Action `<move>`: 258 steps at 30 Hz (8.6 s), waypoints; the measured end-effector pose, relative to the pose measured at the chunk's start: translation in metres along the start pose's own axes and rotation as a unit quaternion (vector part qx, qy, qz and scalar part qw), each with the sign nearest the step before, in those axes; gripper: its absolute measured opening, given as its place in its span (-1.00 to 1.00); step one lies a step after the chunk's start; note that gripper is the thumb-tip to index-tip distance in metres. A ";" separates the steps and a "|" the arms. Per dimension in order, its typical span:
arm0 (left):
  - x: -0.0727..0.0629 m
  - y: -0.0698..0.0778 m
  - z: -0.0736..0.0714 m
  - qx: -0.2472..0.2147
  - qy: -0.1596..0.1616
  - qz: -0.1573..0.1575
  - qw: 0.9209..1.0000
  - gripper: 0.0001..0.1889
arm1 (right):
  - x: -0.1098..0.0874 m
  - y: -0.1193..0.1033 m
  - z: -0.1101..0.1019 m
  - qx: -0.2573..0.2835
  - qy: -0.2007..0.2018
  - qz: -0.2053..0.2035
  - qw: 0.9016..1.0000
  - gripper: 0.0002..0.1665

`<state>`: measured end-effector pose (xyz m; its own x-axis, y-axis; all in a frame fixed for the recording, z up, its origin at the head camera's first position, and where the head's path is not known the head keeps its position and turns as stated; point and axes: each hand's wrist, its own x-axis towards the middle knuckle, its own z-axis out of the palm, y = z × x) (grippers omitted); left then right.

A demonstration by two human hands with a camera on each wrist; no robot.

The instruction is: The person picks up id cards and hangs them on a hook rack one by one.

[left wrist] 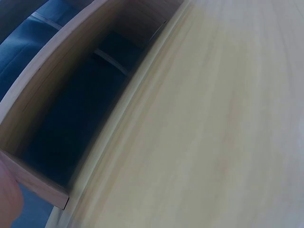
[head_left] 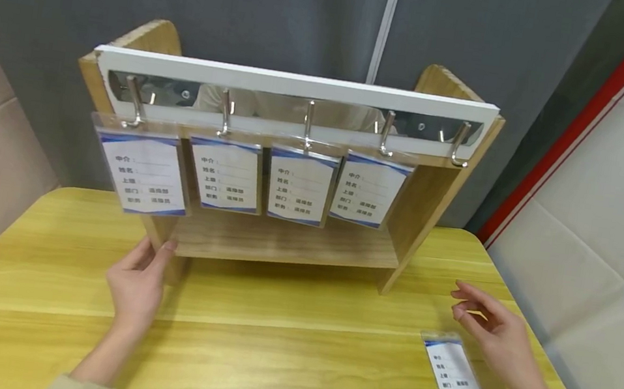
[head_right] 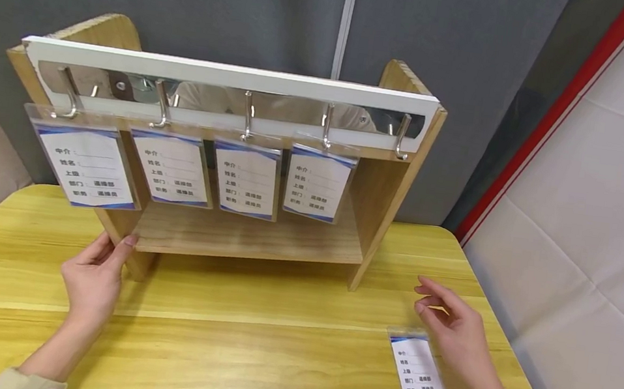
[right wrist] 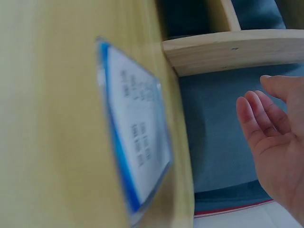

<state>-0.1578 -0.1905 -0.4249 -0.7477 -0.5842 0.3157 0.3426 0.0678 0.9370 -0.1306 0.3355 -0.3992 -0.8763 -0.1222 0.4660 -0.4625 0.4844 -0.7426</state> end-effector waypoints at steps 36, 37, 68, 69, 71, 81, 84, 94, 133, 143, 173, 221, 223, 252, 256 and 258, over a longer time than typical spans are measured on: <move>0.001 -0.001 0.000 -0.010 -0.003 -0.002 1.000 -0.64 | -0.020 0.030 -0.010 -0.138 -0.119 0.144 0.973 -0.18; 0.001 -0.001 0.000 -0.010 -0.003 -0.003 1.000 -0.64 | -0.019 0.030 -0.010 -0.141 -0.124 0.144 0.972 -0.18; 0.001 -0.001 -0.001 -0.013 0.004 0.000 1.000 -0.65 | -0.012 0.032 -0.014 -0.158 -0.204 0.197 0.946 -0.23; 0.001 -0.001 -0.001 -0.012 0.004 -0.001 1.000 -0.65 | -0.012 0.032 -0.014 -0.158 -0.204 0.200 0.945 -0.23; 0.001 0.000 0.000 -0.010 0.004 -0.001 1.000 -0.66 | -0.012 0.032 -0.014 -0.158 -0.208 0.197 0.945 -0.23; 0.002 -0.001 0.000 -0.001 0.005 0.006 1.000 -0.65 | -0.016 0.033 -0.014 -0.174 -0.198 0.179 0.948 -0.45; 0.002 -0.001 0.001 -0.003 0.004 0.004 1.000 -0.65 | -0.018 0.033 -0.014 -0.180 -0.188 0.177 0.949 -0.53; 0.001 -0.002 0.000 -0.003 0.003 0.007 1.000 -0.65 | -0.018 0.032 -0.013 -0.159 -0.184 0.187 0.952 -0.58; 0.001 -0.001 0.000 -0.005 0.000 -0.007 1.000 -0.64 | -0.013 0.022 -0.005 -0.054 -0.030 0.041 0.997 -0.65; 0.001 0.000 0.000 -0.005 -0.002 0.000 1.000 -0.65 | -0.005 0.013 -0.001 -0.051 -0.031 0.046 0.997 -0.67; 0.001 0.000 -0.001 -0.006 -0.003 0.000 1.000 -0.65 | 0.020 -0.028 0.010 -0.003 0.027 0.006 1.000 -0.65; 0.001 -0.002 -0.001 -0.002 -0.002 0.000 1.000 -0.63 | 0.069 -0.072 0.012 0.261 0.084 -0.153 0.949 -0.66; 0.001 -0.002 -0.001 -0.002 -0.002 0.000 1.000 -0.63 | 0.071 -0.074 0.012 0.259 0.088 -0.156 0.949 -0.65; 0.002 -0.001 0.000 0.000 0.000 -0.008 1.000 -0.64 | 0.100 -0.111 0.007 0.201 0.132 -0.190 0.952 -0.66; 0.002 -0.001 0.000 -0.003 -0.003 -0.003 1.000 -0.64 | 0.102 -0.116 0.006 0.204 0.135 -0.193 0.950 -0.67; 0.002 -0.001 0.001 -0.007 -0.004 -0.001 1.000 -0.64 | 0.103 -0.118 0.006 0.210 0.138 -0.192 0.949 -0.68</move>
<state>-0.1598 -0.1910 -0.4250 -0.7528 -0.5784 0.3143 0.3480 0.0556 0.9358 -0.1667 0.2609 -0.2663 -0.5901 0.0388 0.8064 -0.8045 0.0545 -0.5914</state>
